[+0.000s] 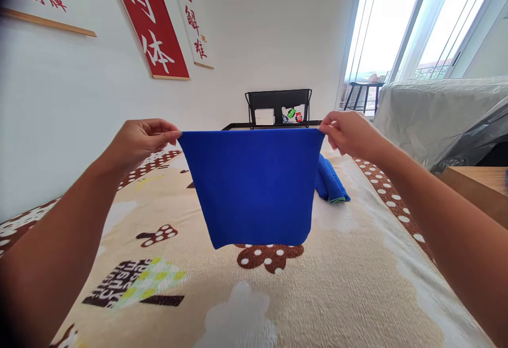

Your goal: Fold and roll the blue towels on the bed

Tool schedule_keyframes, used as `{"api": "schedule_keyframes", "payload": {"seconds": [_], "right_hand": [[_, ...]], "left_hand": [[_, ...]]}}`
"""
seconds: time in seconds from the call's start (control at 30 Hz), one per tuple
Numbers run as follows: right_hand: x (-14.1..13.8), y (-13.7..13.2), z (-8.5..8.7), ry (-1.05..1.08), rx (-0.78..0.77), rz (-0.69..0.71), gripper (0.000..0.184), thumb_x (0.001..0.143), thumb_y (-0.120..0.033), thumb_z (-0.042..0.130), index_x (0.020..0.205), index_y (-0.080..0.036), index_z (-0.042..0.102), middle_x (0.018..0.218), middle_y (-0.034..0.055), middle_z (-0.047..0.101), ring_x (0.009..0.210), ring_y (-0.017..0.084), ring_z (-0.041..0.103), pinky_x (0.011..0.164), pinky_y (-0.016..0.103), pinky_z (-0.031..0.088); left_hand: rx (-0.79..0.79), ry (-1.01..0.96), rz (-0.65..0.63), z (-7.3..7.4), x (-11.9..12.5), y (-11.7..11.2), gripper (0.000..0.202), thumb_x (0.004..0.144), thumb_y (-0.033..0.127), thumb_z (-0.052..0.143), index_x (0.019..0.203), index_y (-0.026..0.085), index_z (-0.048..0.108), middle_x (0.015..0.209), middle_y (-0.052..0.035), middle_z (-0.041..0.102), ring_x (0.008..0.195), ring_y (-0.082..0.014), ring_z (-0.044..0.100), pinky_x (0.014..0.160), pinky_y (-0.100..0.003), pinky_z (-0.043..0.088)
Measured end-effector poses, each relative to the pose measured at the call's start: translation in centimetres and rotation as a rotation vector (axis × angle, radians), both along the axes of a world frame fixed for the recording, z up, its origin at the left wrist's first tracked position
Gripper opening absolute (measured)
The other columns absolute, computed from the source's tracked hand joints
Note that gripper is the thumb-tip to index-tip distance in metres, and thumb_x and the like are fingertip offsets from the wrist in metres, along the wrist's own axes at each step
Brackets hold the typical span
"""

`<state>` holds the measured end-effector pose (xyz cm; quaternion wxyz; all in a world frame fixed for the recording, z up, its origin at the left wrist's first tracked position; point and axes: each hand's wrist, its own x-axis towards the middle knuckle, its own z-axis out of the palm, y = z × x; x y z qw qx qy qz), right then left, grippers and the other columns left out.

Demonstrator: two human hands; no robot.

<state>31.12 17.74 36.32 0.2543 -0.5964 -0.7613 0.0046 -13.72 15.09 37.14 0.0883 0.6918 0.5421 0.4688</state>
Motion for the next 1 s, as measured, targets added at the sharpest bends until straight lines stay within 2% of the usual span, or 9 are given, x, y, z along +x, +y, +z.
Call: {"api": "schedule_keyframes", "payload": {"seconds": [0.13, 0.23, 0.37, 0.5, 0.6, 0.7, 0.83, 0.93, 1.0], "right_hand": [[-0.3, 3.1, -2.1, 0.045, -0.112, 0.037, 0.034, 0.097, -0.037, 0.041, 0.104, -0.008, 0.059, 0.067, -0.001, 0.059, 0.046, -0.003, 0.043, 0.061, 0.013, 0.035], [-0.6, 5.0, -2.8, 0.085, -0.105, 0.033, 0.035, 0.096, -0.036, 0.04, 0.103, -0.007, 0.057, 0.069, -0.0004, 0.06, 0.047, -0.002, 0.045, 0.061, 0.012, 0.036], [-0.7, 5.3, -1.9, 0.142, 0.019, -0.006, 0.035, 0.098, -0.038, 0.035, 0.109, -0.01, 0.054, 0.076, 0.0003, 0.062, 0.051, -0.002, 0.046, 0.067, 0.013, 0.038], [0.4, 2.3, -2.5, 0.159, 0.163, -0.026, 0.044, 0.098, -0.051, 0.035, 0.11, -0.014, 0.055, 0.073, -0.0012, 0.059, 0.055, -0.003, 0.043, 0.068, 0.013, 0.034], [1.9, -1.4, -7.0, 0.103, 0.155, 0.031, 0.048, 0.095, -0.057, 0.04, 0.107, -0.015, 0.059, 0.068, -0.0007, 0.056, 0.054, -0.002, 0.038, 0.06, 0.013, 0.029], [3.2, -6.0, -14.6, 0.0, 0.035, 0.177, 0.047, 0.096, -0.056, 0.038, 0.103, -0.017, 0.062, 0.079, 0.0004, 0.06, 0.064, -0.002, 0.05, 0.063, 0.011, 0.034], [3.6, -12.1, -24.4, -0.054, -0.277, 0.305, 0.047, 0.101, -0.047, 0.028, 0.096, -0.018, 0.065, 0.084, 0.0016, 0.061, 0.072, 0.0, 0.057, 0.069, 0.012, 0.041], [3.6, -15.5, -28.3, -0.055, -0.398, 0.312, 0.049, 0.102, -0.045, 0.022, 0.094, -0.022, 0.066, 0.082, 0.0003, 0.061, 0.072, 0.0, 0.058, 0.071, 0.012, 0.044], [3.7, -16.9, -29.5, -0.049, -0.42, 0.32, 0.048, 0.102, -0.044, 0.023, 0.094, -0.023, 0.066, 0.083, -0.0003, 0.061, 0.073, 0.001, 0.059, 0.072, 0.012, 0.045]], "left_hand": [[-0.181, -0.053, -0.101, -1.1, -0.3, 2.2, 0.031, 0.077, 0.045, 0.076, 0.083, 0.016, 0.067, 0.064, -0.0014, 0.065, 0.045, -0.0046, 0.035, 0.044, -0.02, 0.025], [-0.255, -0.142, -0.131, -1.5, -0.2, 4.1, 0.034, 0.073, 0.045, 0.078, 0.083, 0.016, 0.063, 0.072, -0.0075, 0.072, 0.041, -0.0046, 0.037, 0.043, -0.02, 0.031], [-0.119, -0.2, -0.102, -1.0, 0.6, 5.1, 0.035, 0.074, 0.047, 0.076, 0.087, 0.018, 0.06, 0.083, -0.0098, 0.074, 0.041, -0.0055, 0.043, 0.045, -0.022, 0.038], [0.035, -0.195, -0.118, -2.0, 0.3, 3.0, 0.026, 0.078, 0.041, 0.075, 0.087, 0.018, 0.064, 0.076, -0.0037, 0.07, 0.047, -0.0056, 0.04, 0.048, -0.021, 0.035], [-0.097, -0.086, -0.172, -5.9, -1.0, 0.1, 0.019, 0.083, 0.039, 0.071, 0.088, 0.02, 0.068, 0.073, -0.0013, 0.067, 0.053, -0.0075, 0.043, 0.051, -0.021, 0.034], [-0.379, 0.063, -0.287, -12.1, -1.8, -3.7, 0.02, 0.085, 0.039, 0.068, 0.083, 0.019, 0.071, 0.07, -0.0016, 0.067, 0.061, -0.011, 0.052, 0.057, -0.021, 0.039], [-0.724, 0.235, -0.428, -20.7, -1.2, -9.2, 0.021, 0.089, 0.037, 0.062, 0.084, 0.019, 0.072, 0.075, -0.0009, 0.068, 0.068, -0.0132, 0.059, 0.063, -0.022, 0.042], [-0.879, 0.393, -0.475, -25.0, -0.3, -12.6, 0.02, 0.091, 0.035, 0.059, 0.084, 0.02, 0.07, 0.082, 0.0008, 0.067, 0.077, -0.0131, 0.058, 0.071, -0.022, 0.04], [-0.895, 0.44, -0.467, -26.3, 0.2, -14.1, 0.018, 0.092, 0.035, 0.058, 0.086, 0.021, 0.069, 0.085, 0.0015, 0.066, 0.082, -0.0136, 0.058, 0.075, -0.022, 0.039]]}}
